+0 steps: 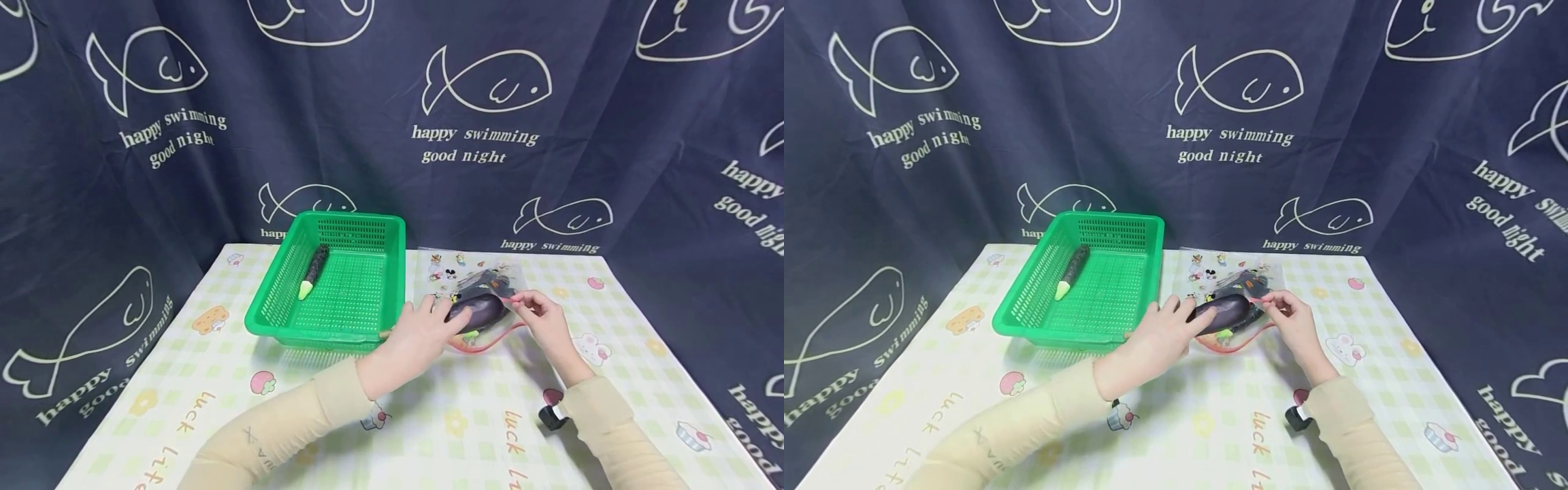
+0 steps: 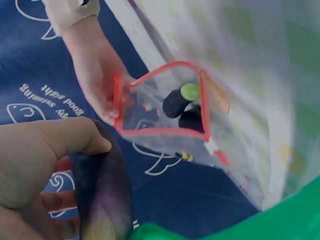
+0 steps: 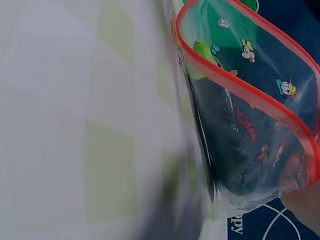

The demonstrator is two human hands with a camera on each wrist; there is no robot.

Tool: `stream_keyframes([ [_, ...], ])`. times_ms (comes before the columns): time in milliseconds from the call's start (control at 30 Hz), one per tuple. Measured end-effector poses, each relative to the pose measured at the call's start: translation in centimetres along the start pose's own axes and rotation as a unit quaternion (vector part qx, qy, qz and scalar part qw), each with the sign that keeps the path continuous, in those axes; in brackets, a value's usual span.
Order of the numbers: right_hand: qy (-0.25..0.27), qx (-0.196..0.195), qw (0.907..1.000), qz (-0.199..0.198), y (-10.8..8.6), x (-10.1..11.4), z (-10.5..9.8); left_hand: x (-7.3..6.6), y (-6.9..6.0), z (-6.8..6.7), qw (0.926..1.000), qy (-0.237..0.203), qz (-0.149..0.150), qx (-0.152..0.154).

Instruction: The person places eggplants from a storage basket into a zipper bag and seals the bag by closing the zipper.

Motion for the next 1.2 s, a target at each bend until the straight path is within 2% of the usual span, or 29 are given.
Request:
stream_keyframes([
  [167,-0.001,-0.005,1.0000,-0.005,-0.3,0.9,0.1,-0.8,0.1,1.1,0.9997,-0.010,0.006,0.020],
  [400,0.003,-0.015,0.9999,0.000,0.3,-1.4,0.2,-1.9,0.4,2.7,0.9977,-0.041,0.015,0.051],
  [567,0.002,-0.016,0.9999,0.000,0.5,-1.8,0.2,-2.0,0.6,3.8,0.9964,-0.047,0.008,0.070],
  [800,0.006,-0.008,0.9999,0.003,0.0,-0.4,0.3,-2.3,0.9,4.9,0.9973,-0.036,0.012,0.063],
  [933,-0.001,-0.008,1.0000,0.003,-0.5,1.0,0.2,-2.4,1.1,5.6,0.9970,-0.027,0.008,0.072],
  [1200,0.009,-0.007,0.9999,0.003,-0.6,1.4,0.4,-2.6,1.7,6.9,0.9964,-0.013,0.006,0.083],
])
Point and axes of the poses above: each hand's wrist, its own y-axis towards the middle knuckle, its own z-axis out of the palm, x = y × z, the point moved 6 cm from there along y, towards the middle knuckle, and after that the axes turned 10 degrees about -y, right-handed, at the moved point
